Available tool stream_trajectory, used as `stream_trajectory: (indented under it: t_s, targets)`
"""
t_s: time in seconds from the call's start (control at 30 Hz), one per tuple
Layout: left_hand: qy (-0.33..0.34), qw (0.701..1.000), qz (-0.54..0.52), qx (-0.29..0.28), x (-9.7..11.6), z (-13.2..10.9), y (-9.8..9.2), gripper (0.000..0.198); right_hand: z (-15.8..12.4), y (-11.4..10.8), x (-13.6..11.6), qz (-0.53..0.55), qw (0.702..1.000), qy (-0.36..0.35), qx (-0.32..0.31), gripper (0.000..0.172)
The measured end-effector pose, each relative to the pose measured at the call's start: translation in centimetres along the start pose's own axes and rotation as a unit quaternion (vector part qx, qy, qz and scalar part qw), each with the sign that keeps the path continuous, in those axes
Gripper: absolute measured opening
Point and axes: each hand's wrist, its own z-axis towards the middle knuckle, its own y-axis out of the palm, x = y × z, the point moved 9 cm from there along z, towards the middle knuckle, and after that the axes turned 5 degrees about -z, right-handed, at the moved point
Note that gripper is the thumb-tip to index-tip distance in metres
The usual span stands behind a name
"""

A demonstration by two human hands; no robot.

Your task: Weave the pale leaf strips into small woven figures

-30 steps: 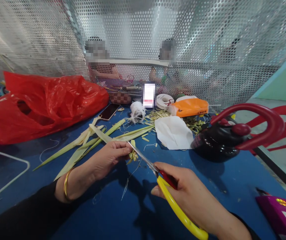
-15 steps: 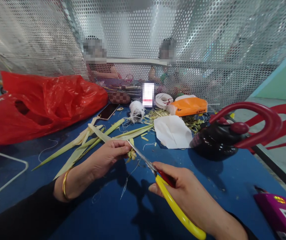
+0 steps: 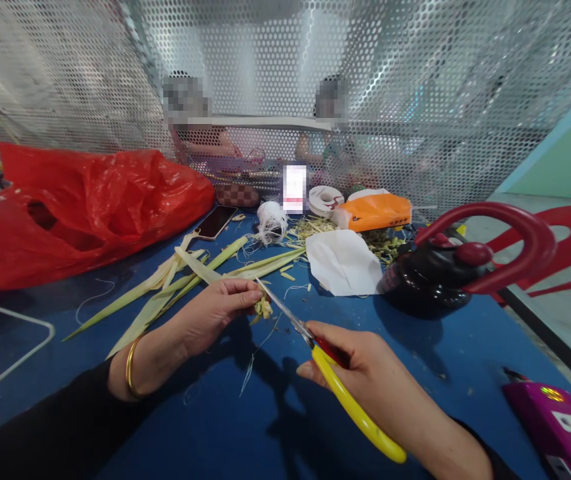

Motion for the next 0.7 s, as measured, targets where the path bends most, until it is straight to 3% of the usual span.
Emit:
stream_trajectory:
  t_s: [0.13, 0.23, 0.4, 0.53, 0.63, 0.7]
  targets:
    - [0.007, 1.0, -0.009, 0.013, 0.1, -0.1, -0.1, 0.018, 0.2, -0.5, 0.4, -0.022, 0.999, 0.002, 0.028, 0.04]
    - [-0.006, 0.999, -0.039, 0.018, -0.1, -0.1, 0.0, 0.021, 0.4, -1.8, 1.2, -0.11, 0.99, 0.018, 0.084, 0.045]
    - [-0.042, 0.992, -0.121, 0.001, -1.2, 0.0, 0.6, 0.018, 0.4, -3.0, 1.4, -0.358, 0.919, 0.015, 0.163, 0.045]
    - [-0.056, 0.982, -0.181, 0.01, -2.0, 0.1, 0.6, 0.015, 0.9, -1.9, 1.8, -0.461, 0.877, -0.003, 0.131, 0.044]
    - [-0.059, 0.976, -0.208, 0.027, -2.4, 0.1, 0.7, 0.015, 1.0, -1.6, 1.3, -0.474, 0.872, -0.03, 0.114, 0.035]
    - [-0.062, 0.973, -0.22, 0.042, -2.7, -0.1, 0.8, 0.015, 0.7, -2.2, 0.4, -0.454, 0.879, -0.05, 0.138, 0.03]
